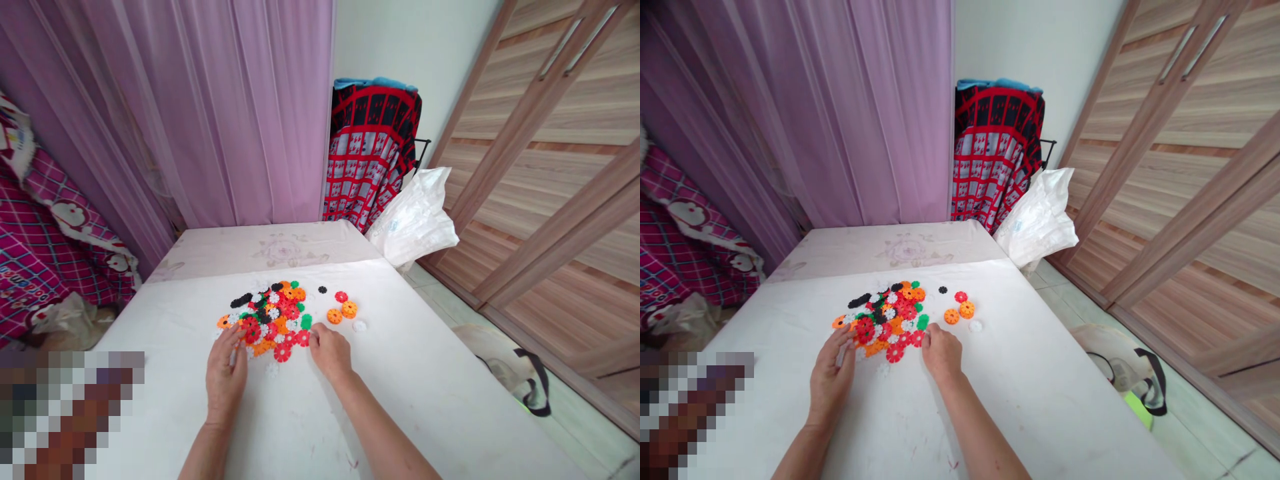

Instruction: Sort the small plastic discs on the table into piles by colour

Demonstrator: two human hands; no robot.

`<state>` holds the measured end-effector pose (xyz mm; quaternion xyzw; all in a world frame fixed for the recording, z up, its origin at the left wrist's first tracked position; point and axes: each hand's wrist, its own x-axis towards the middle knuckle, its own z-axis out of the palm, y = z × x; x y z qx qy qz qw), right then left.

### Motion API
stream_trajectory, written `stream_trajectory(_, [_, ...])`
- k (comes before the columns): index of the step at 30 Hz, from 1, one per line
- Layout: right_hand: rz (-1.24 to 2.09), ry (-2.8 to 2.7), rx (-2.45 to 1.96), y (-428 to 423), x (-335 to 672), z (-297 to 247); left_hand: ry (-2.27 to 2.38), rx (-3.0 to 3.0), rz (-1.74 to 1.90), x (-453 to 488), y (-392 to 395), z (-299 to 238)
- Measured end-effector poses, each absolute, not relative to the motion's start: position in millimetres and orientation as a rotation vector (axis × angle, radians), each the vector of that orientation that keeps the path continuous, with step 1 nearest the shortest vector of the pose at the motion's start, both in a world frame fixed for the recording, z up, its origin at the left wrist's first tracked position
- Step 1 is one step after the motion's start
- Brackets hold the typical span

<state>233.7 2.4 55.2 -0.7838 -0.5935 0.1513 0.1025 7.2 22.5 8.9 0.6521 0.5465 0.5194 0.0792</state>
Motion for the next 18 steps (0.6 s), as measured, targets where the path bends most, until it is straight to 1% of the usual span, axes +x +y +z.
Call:
stream_trajectory(4, [0.472,-1.758,-2.257,12.9,240.7,62.7,1.772,1.805,1.518,-13.8,25.2,6.0])
stream_trajectory(8, [0.341,-1.781,-2.149,46.7,251.4,71.0,1.831,1.642,1.468,-19.9,35.1,2.7])
stream_trajectory(12, [0.25,-1.922,-2.032,85.9,253.9,73.6,1.845,1.592,1.443,-20.2,46.4,2.5])
stream_trajectory(18, [0.273,-2.036,-2.046,114.1,246.8,69.3,1.856,1.596,1.433,-22.0,49.7,3.3])
